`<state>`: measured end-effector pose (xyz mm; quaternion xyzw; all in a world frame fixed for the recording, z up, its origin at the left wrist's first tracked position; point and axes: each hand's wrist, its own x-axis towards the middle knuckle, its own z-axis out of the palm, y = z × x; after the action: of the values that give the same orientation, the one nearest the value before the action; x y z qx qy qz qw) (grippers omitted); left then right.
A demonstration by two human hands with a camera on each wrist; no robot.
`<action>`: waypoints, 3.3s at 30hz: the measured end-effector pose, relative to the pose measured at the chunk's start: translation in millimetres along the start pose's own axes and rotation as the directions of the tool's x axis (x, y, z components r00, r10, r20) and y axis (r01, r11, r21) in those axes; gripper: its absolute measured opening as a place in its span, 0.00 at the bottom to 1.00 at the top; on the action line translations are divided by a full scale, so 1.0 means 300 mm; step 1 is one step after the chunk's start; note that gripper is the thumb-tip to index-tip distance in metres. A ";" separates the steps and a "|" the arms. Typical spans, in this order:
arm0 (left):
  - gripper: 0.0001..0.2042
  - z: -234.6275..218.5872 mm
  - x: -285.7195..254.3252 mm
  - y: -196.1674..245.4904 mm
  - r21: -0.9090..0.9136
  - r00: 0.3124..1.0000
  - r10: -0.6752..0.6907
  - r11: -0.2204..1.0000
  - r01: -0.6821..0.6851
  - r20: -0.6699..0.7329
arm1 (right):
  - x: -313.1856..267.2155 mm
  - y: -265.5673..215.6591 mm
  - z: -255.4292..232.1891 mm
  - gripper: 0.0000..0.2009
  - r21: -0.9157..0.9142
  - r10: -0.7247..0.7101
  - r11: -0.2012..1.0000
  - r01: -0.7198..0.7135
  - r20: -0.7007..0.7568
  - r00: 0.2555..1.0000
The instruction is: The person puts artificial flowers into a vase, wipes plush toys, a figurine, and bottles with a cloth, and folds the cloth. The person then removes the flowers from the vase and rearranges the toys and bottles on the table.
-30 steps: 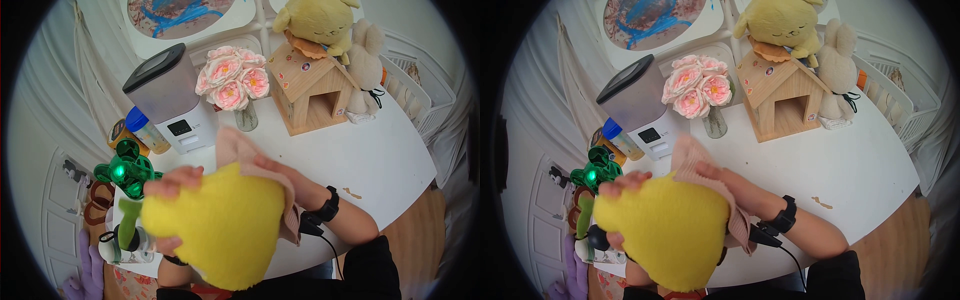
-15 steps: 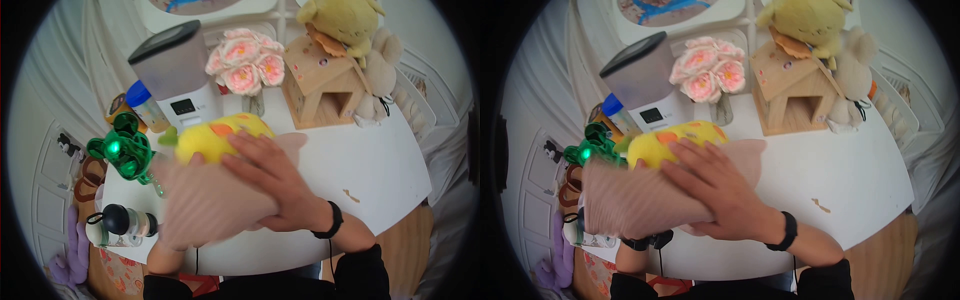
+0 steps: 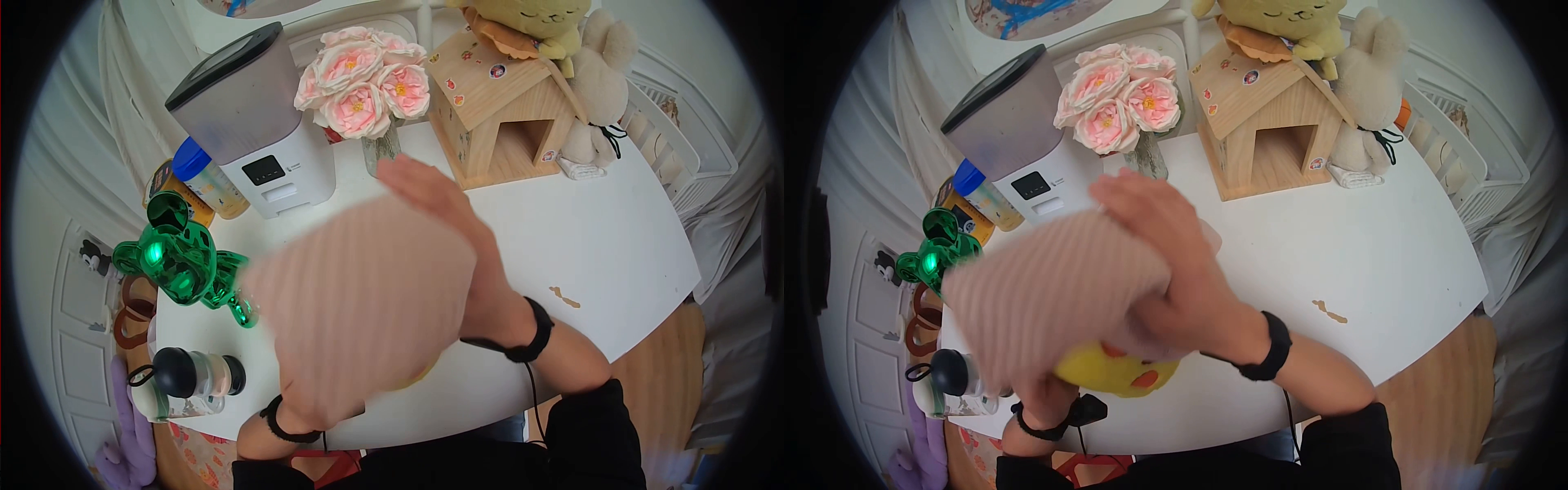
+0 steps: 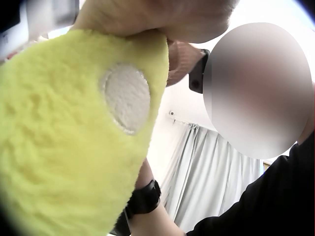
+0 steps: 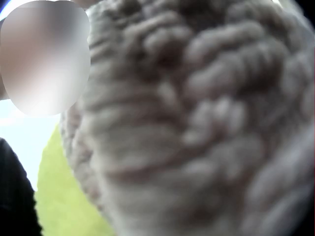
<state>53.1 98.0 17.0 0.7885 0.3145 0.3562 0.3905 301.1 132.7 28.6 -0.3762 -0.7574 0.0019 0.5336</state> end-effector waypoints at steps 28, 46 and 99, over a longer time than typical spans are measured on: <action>0.26 0.013 0.208 -0.021 -0.560 0.979 -0.201 0.809 0.178 0.021 | -0.018 -0.198 0.019 0.28 0.591 0.383 0.661 -0.461 0.263 0.886; 0.13 -0.029 0.189 0.024 -0.726 0.925 0.087 0.595 -0.346 -0.370 | -0.002 0.010 0.012 0.25 0.646 0.621 0.192 -0.738 0.503 0.602; 0.27 -0.004 0.192 -0.026 -0.276 0.979 -0.071 0.953 0.123 0.190 | 0.000 -0.251 -0.062 0.30 0.671 0.253 0.563 -0.483 0.416 0.873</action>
<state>81.9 147.0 29.1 0.7359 0.2620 0.3063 0.5440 273.6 71.2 67.1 -0.2651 -0.6546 0.4821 0.5184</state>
